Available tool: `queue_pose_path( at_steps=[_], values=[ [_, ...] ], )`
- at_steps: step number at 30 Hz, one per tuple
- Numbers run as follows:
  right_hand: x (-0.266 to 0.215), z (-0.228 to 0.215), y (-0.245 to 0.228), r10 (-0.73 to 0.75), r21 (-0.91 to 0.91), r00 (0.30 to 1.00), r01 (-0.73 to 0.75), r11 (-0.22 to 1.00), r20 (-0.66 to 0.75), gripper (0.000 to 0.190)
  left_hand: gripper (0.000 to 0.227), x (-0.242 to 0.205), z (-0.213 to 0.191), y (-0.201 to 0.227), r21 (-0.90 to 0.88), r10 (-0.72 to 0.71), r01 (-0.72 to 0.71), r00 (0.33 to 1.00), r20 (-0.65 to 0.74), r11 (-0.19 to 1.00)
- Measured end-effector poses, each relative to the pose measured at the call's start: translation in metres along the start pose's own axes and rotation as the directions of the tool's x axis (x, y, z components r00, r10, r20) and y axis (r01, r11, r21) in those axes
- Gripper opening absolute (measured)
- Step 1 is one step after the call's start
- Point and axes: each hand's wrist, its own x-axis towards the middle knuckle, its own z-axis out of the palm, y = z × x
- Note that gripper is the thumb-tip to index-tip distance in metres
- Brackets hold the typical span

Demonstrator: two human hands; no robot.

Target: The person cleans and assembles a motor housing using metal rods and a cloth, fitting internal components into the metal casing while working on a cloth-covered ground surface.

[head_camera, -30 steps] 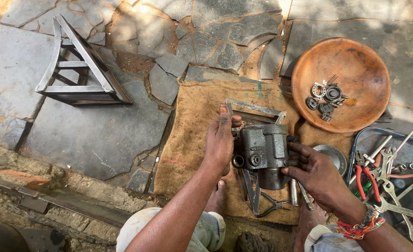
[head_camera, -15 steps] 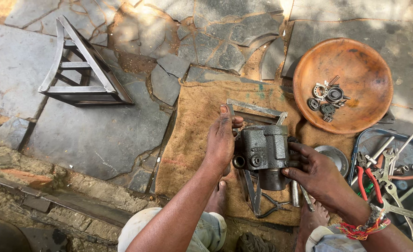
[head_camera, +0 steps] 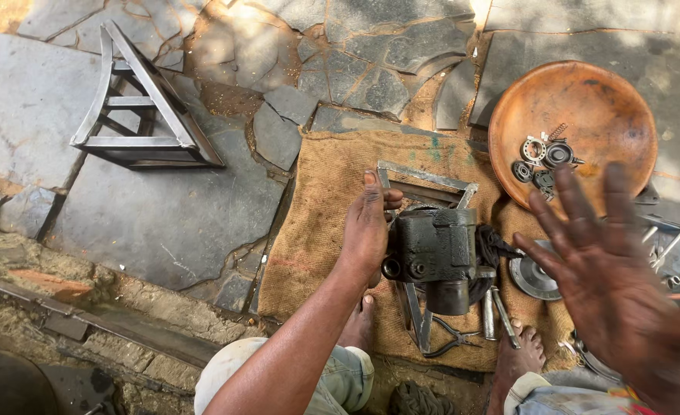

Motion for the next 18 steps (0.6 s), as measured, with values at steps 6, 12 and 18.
queue_pose_path(
  at_steps=[6,12,18],
  values=[
    [0.011,-0.006,0.044,0.463,-0.53,0.878,-0.453,0.717,-0.123,0.067,0.094,-0.001,0.001,-0.002,0.082,0.041,-0.041,0.999,0.006,0.996],
    [0.013,0.011,0.067,0.579,-0.359,0.81,-0.571,0.738,-0.097,0.067,0.095,-0.001,-0.001,-0.004,0.091,0.023,-0.023,1.0,0.006,0.996],
    [0.04,0.032,0.055,0.646,-0.454,0.727,-0.669,0.589,-0.233,0.063,0.099,0.0,0.0,-0.009,0.103,0.063,-0.065,0.998,0.02,0.993]
  ],
)
